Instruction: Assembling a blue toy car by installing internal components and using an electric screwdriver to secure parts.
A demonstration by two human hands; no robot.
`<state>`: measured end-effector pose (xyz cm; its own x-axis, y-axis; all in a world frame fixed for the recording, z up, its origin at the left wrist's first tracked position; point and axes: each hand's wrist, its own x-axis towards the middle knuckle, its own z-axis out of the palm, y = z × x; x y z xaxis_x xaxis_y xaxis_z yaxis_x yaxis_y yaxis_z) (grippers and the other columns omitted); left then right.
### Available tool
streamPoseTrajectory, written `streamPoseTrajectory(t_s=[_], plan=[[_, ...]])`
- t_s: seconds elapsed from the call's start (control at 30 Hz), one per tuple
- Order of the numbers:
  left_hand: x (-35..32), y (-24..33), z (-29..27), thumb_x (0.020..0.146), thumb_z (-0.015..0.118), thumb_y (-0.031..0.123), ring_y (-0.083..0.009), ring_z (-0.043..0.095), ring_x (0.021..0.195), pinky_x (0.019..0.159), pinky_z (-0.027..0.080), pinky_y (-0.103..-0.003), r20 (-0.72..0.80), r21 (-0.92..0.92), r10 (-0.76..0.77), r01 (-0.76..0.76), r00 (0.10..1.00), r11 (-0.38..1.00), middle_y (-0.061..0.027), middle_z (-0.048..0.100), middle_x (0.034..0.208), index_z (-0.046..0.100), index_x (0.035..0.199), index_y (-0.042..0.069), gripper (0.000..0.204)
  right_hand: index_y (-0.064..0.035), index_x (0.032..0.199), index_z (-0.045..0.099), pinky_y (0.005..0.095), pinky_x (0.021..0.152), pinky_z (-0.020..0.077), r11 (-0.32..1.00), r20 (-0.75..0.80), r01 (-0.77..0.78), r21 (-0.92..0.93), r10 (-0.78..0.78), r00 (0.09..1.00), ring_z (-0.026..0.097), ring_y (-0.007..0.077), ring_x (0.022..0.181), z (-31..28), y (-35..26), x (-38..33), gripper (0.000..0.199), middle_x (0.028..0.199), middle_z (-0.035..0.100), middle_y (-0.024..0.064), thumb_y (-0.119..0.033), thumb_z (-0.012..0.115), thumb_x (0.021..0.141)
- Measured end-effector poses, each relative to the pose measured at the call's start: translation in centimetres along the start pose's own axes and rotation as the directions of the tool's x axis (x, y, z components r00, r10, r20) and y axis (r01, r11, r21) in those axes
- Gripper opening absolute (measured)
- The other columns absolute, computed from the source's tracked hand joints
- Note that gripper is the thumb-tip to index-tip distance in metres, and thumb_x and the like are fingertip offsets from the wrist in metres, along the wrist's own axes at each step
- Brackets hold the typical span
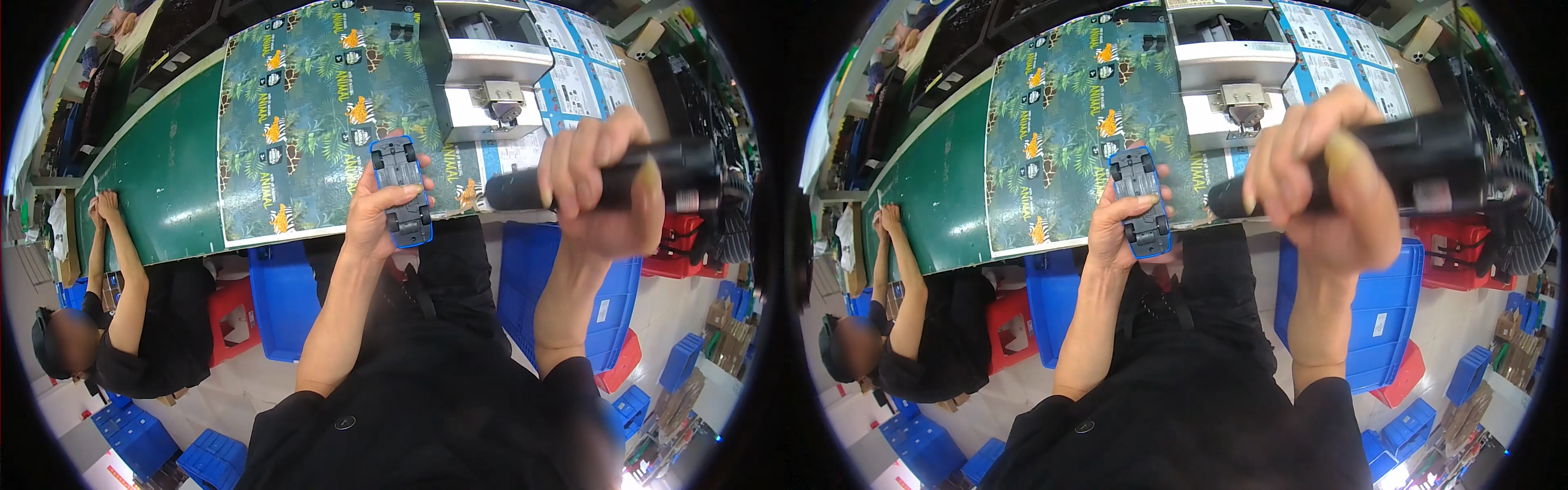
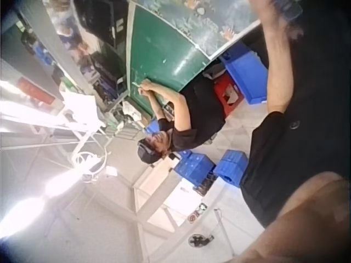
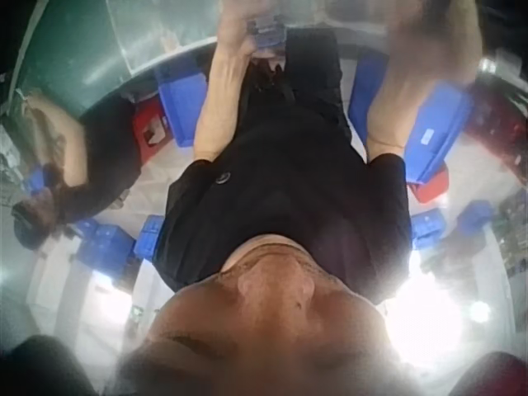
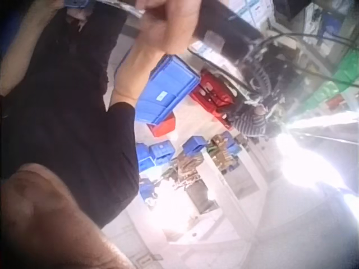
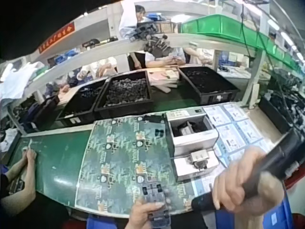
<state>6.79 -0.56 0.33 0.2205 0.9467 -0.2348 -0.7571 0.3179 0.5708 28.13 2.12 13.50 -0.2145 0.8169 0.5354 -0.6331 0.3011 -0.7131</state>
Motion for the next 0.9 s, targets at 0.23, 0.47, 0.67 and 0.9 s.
streamPoseTrajectory(t_s=[0.23, 0.47, 0.67, 0.9], plan=[[-0.2, 0.0, 0.0, 0.073, 0.066, -0.006, -0.0234, 0.067, 0.089, 0.075, 0.060, -0.040, 0.003, -0.004, 0.015, -0.015, 1.000, 1.000, -0.0164, 0.063, 0.114, 0.036, 0.148, 0.010, 0.083, -0.0073, 0.093, 0.050, 0.0276, 0.052, 0.0505, 0.998, -0.048, -0.048, 0.027, 0.049, 0.998, 0.055, 0.0112, 0.049, 3.3, 1.8, -3.0, 0.042, 0.064, 0.055, -0.0015, -0.041, 0.073, 0.085], [-0.2, 0.1, 0.2, 0.072, 0.066, -0.006, -0.0235, 0.068, 0.089, 0.074, 0.060, -0.038, -0.012, 0.028, 0.011, -0.011, 1.000, 1.000, -0.0164, 0.063, 0.114, 0.035, 0.148, 0.008, 0.084, -0.0063, 0.091, 0.053, 0.0304, 0.053, 0.0520, 0.991, -0.086, -0.131, 0.014, 0.132, 0.988, 0.056, 0.0141, 0.049, 4.5, 2.4, -3.5, 0.038, 0.061, 0.055, 0.0003, -0.035, 0.076, 0.081], [-0.1, 0.2, 0.6, 0.072, 0.066, -0.006, -0.0226, 0.067, 0.089, 0.073, 0.059, -0.037, -0.025, 0.060, -0.004, 0.006, 1.000, 0.998, -0.0159, 0.063, 0.113, 0.036, 0.148, 0.008, 0.083, -0.0044, 0.089, 0.054, 0.0316, 0.053, 0.0515, 0.980, -0.116, -0.196, -0.045, 0.189, 0.975, 0.055, 0.0166, 0.048, 5.3, 2.7, -3.4, 0.032, 0.061, 0.055, 0.0040, -0.024, 0.076, 0.077], [0.6, 0.2, 0.7, 0.072, 0.064, -0.009, -0.0225, 0.068, 0.088, 0.072, 0.057, -0.035, -0.079, 0.108, -0.103, 0.111, 0.992, 0.988, -0.0138, 0.064, 0.110, 0.043, 0.143, 0.009, 0.076, -0.0036, 0.076, 0.054, 0.0300, 0.046, 0.0483, 0.954, 0.127, -0.197, -0.225, 0.229, 0.965, 0.052, 0.0162, 0.044, 4.2, 4.1, -2.6, 0.038, 0.056, 0.055, 0.0041, -0.024, 0.086, 0.071]])
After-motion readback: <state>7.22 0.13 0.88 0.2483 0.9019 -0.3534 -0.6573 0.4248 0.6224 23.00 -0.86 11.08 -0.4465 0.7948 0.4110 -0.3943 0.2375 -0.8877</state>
